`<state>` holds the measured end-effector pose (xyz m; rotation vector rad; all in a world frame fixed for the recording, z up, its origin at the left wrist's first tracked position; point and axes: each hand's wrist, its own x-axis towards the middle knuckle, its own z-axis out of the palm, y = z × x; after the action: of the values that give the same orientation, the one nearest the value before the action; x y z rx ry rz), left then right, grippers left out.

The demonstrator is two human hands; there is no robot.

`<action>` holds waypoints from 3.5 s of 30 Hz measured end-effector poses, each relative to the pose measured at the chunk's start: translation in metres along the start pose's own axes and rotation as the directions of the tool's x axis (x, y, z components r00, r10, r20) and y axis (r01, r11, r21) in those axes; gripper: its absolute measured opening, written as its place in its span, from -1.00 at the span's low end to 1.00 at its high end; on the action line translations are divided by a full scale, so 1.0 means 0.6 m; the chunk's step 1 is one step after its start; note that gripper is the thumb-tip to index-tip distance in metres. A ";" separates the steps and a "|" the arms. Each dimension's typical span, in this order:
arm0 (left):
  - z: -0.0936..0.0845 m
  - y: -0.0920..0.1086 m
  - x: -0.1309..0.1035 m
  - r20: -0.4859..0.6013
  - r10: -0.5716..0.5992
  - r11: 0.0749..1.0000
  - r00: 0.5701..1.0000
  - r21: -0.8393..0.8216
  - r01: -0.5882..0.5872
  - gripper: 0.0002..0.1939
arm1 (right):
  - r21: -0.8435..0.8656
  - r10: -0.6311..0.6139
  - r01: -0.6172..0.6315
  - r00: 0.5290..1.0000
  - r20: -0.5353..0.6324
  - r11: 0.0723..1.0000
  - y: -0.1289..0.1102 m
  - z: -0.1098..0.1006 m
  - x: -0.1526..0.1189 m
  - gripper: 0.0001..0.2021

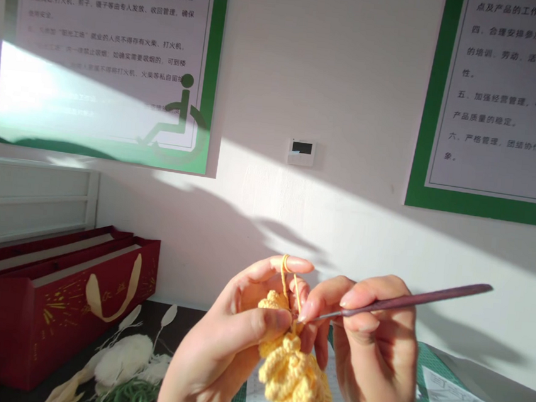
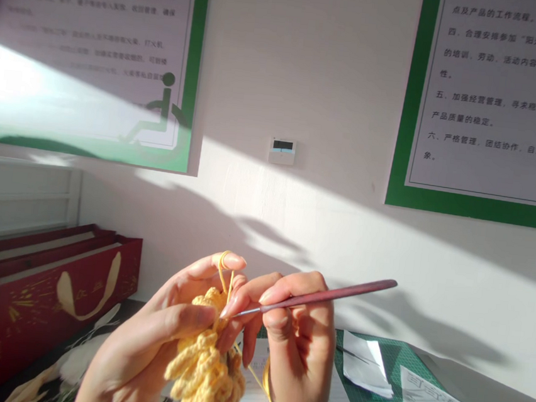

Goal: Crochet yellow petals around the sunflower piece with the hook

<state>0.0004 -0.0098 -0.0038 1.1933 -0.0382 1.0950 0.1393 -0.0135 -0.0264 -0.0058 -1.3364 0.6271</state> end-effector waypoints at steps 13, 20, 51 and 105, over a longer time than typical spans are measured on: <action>0.007 0.002 -0.001 -0.054 -0.008 1.000 0.998 0.029 0.010 -0.64 | 0.023 -0.011 0.010 0.999 0.033 1.000 0.003 0.000 -0.002 -0.97; -0.005 -0.006 0.004 0.037 0.070 0.998 0.997 -0.010 -0.070 -0.62 | -0.014 -0.045 0.045 0.999 0.023 0.999 0.007 0.002 -0.005 -0.99; 0.021 0.002 -0.006 -0.260 0.178 0.984 0.949 0.065 -0.166 -0.62 | -0.133 -0.127 0.127 0.992 0.008 0.983 0.029 0.013 -0.011 -0.83; 0.019 0.008 -0.010 -0.309 0.160 0.953 0.938 0.295 -0.065 -0.40 | 0.292 0.375 -0.338 0.924 -0.080 0.895 0.018 0.008 0.011 -0.79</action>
<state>-0.0001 -0.0225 0.0012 1.2541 0.3210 1.4268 0.1310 -0.0036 -0.0230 -0.0704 -1.1151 1.1043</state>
